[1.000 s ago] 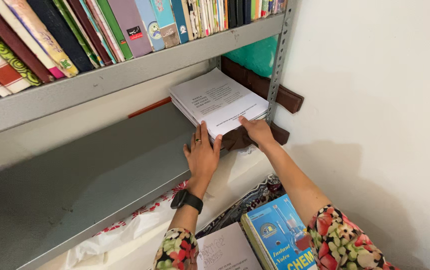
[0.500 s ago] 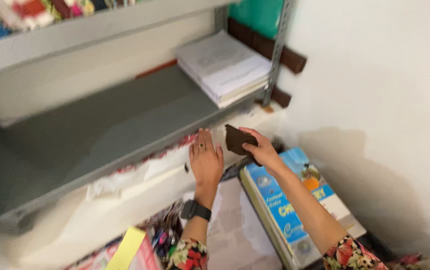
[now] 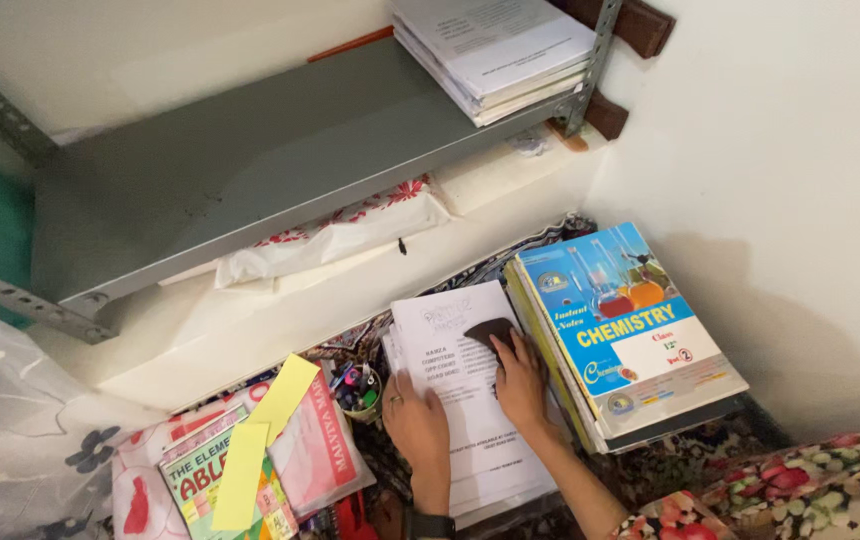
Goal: The person wipes the surfaces of multiple loose papers and booklets with a dark cloth, then places them on a metal shelf. The person handles each item one at a time, wiping both sides before stacking them.
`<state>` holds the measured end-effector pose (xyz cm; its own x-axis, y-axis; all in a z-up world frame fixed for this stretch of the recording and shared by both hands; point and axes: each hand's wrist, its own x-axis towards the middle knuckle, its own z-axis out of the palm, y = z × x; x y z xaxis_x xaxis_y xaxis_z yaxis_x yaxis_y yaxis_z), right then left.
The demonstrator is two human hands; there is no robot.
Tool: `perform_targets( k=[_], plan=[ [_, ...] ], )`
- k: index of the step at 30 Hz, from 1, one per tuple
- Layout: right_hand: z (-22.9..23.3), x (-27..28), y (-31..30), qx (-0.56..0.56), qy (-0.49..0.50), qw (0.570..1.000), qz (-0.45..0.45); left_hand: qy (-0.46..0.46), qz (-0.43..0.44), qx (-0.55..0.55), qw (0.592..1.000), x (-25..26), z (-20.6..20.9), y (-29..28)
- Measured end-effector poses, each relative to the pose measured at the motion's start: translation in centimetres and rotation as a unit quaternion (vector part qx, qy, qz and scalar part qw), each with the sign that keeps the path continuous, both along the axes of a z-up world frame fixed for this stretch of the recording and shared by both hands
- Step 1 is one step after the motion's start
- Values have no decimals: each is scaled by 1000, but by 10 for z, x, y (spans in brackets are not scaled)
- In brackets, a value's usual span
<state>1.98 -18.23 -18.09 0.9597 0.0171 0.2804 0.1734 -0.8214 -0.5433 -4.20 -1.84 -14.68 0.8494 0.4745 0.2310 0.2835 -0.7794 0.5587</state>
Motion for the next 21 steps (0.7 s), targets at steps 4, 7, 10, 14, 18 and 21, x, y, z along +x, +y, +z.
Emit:
perform_targets(
  k=[4,7,10,14,18,21],
  plan=[
    [-2,-11,-4,-23,14,1000,3,-16,6,-7,1000,3,-5,-2],
    [3,-9,0,-22,10,1000,-2,-14,22,-40,999,6,-4,-2],
    [5,-12,4,-37,19,999,-20,-28,28,-88,995,9,-1,1],
    [6,-11,1,-34,9,999,-20,-57,15,-245,968,18,6,1],
    [2,-12,0,-16,-11,1000,-12,-4,57,-421,905,19,7,0],
    [0,-11,2,-25,-18,999,-19,-8,29,-583,812,24,-1,1]
  ],
)
